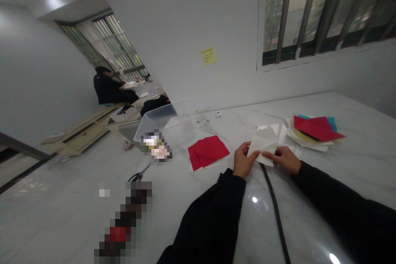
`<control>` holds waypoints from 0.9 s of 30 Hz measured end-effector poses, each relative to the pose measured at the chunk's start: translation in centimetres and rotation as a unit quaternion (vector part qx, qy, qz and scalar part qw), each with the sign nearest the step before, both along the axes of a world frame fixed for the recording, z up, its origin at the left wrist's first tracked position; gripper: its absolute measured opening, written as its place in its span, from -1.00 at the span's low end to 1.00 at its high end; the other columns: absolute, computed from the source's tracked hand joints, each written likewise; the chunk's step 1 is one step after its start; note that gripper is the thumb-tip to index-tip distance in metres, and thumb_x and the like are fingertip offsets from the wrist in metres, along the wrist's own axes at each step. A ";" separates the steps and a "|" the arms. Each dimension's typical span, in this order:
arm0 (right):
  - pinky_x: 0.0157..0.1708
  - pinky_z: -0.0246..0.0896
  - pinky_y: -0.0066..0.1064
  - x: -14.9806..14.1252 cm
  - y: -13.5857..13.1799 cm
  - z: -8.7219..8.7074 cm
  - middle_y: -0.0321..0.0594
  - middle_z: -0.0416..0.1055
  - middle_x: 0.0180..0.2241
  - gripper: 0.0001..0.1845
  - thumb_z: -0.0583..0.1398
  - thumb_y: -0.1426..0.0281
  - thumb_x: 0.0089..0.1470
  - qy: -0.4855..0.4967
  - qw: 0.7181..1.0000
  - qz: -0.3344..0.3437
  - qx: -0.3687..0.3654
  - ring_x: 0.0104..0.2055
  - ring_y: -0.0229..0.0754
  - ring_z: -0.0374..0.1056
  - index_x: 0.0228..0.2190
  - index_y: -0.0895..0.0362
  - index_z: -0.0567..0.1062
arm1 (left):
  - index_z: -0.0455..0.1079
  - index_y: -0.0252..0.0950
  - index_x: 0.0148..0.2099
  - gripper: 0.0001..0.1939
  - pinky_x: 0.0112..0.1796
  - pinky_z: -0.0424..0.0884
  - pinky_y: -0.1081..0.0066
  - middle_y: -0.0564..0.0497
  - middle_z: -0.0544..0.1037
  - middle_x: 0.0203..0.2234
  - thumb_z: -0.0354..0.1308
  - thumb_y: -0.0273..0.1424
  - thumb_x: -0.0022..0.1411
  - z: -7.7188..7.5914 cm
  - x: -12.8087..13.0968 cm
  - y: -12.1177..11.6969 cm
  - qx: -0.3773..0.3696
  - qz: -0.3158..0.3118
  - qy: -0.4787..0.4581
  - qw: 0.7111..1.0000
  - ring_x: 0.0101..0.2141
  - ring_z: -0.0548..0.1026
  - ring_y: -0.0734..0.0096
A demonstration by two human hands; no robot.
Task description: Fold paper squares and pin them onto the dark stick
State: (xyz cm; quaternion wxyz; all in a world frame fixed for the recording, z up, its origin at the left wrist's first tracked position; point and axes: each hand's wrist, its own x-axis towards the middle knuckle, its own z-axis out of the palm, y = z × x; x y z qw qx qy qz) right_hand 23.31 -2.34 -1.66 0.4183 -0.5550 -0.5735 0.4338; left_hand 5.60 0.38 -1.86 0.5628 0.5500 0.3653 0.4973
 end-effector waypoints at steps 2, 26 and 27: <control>-0.52 0.12 -0.37 0.2 0.1 -0.2 -0.23 0.43 -0.61 -0.37 0.27 -0.17 -0.16 -0.005 1.000 -0.021 -0.006 -0.56 -0.22 0.22 -0.51 0.21 0.56 | 0.49 -0.36 -0.14 -0.59 -0.34 0.47 0.40 -0.11 0.63 -0.29 0.39 -0.24 0.00 0.1 0.0 0.0 -0.014 -0.010 -0.010 1.000 -0.37 0.57 0.33; -0.62 0.01 -0.41 0.5 0.5 -1.4 -0.27 0.37 -0.66 -0.45 0.38 -0.04 -0.21 0.072 0.994 -0.077 -0.037 -0.63 -0.30 0.13 -0.53 0.24 0.54 | 0.48 -0.37 -0.35 -0.59 -0.45 0.39 0.46 0.03 0.51 -0.59 0.44 -0.14 -0.10 0.9 0.1 0.5 -0.060 0.107 -0.061 0.991 -0.56 0.44 0.51; -0.61 0.02 -0.41 0.5 0.5 -1.4 -0.25 0.39 -0.65 -0.45 0.38 -0.04 -0.21 0.078 0.993 -0.083 -0.037 -0.63 -0.29 0.14 -0.52 0.25 0.55 | 0.47 -0.36 -0.34 -0.58 -0.43 0.41 0.45 0.03 0.52 -0.57 0.44 -0.14 -0.11 0.9 0.2 0.4 -0.073 0.093 -0.066 0.991 -0.55 0.45 0.50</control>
